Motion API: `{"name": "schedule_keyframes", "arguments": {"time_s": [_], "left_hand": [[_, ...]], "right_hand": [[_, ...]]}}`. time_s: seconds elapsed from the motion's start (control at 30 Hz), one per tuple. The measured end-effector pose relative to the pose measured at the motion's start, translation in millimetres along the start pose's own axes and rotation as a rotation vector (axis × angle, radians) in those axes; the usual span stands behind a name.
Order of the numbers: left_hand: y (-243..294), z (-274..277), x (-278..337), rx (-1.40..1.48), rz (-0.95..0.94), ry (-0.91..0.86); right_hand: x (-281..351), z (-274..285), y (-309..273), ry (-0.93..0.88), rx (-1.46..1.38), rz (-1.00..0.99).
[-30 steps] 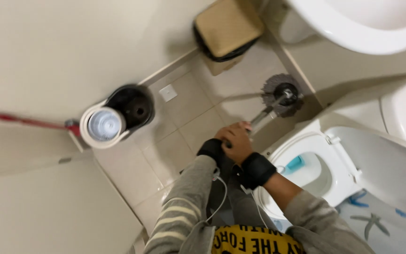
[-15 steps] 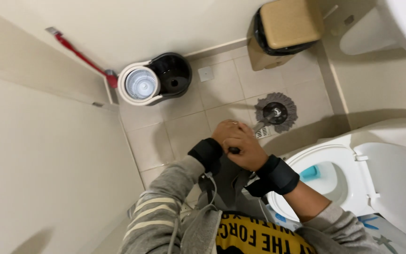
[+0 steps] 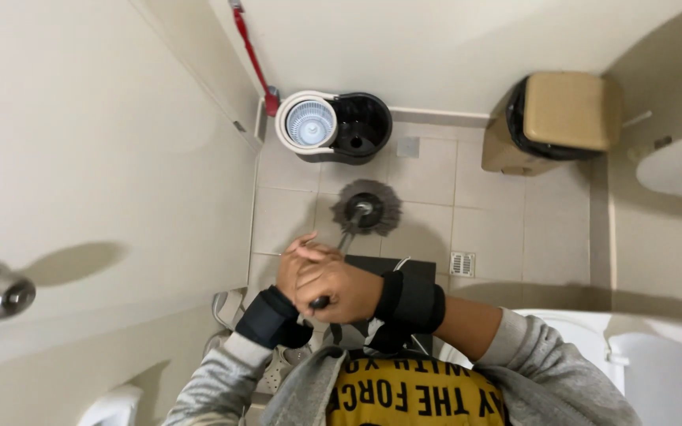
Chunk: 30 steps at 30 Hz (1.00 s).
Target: The person mops the tiled bathroom floor using a spin mop. They move the mop around the toilet, sink, and a small trash bin, repeatedly dipping the mop head into a black spin bucket to wring it out.
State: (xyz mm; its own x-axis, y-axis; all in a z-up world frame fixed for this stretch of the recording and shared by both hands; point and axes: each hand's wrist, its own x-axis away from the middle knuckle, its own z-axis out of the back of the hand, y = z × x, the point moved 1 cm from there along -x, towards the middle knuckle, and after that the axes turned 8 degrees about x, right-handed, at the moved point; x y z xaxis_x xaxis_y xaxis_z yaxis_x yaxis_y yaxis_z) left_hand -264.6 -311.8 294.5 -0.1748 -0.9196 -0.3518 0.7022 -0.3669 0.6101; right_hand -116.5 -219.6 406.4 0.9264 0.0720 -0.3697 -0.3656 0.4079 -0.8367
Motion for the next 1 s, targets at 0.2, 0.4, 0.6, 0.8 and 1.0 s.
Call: {"name": "schedule_keyframes", "arguments": {"time_s": [0.2, 0.4, 0.6, 0.8, 1.0], "left_hand": [[24, -46, 62, -0.177, 0.231, 0.179], [15, -118, 63, -0.162, 0.379, 0.073], [9, -143, 21, -0.079, 0.536, -0.157], [-18, -230, 28, -0.041, 0.477, -0.353], [-30, -230, 39, -0.035, 0.873, -0.417]], "right_hand": [[25, -20, -8, -0.209, -0.136, 0.136], [104, -34, 31, -0.142, 0.093, 0.095], [157, -31, 40, -0.026, 0.390, -0.411], [169, -33, 39, -0.402, 0.208, -1.206], [220, -71, 137, -0.238, -0.323, -1.392]]}}
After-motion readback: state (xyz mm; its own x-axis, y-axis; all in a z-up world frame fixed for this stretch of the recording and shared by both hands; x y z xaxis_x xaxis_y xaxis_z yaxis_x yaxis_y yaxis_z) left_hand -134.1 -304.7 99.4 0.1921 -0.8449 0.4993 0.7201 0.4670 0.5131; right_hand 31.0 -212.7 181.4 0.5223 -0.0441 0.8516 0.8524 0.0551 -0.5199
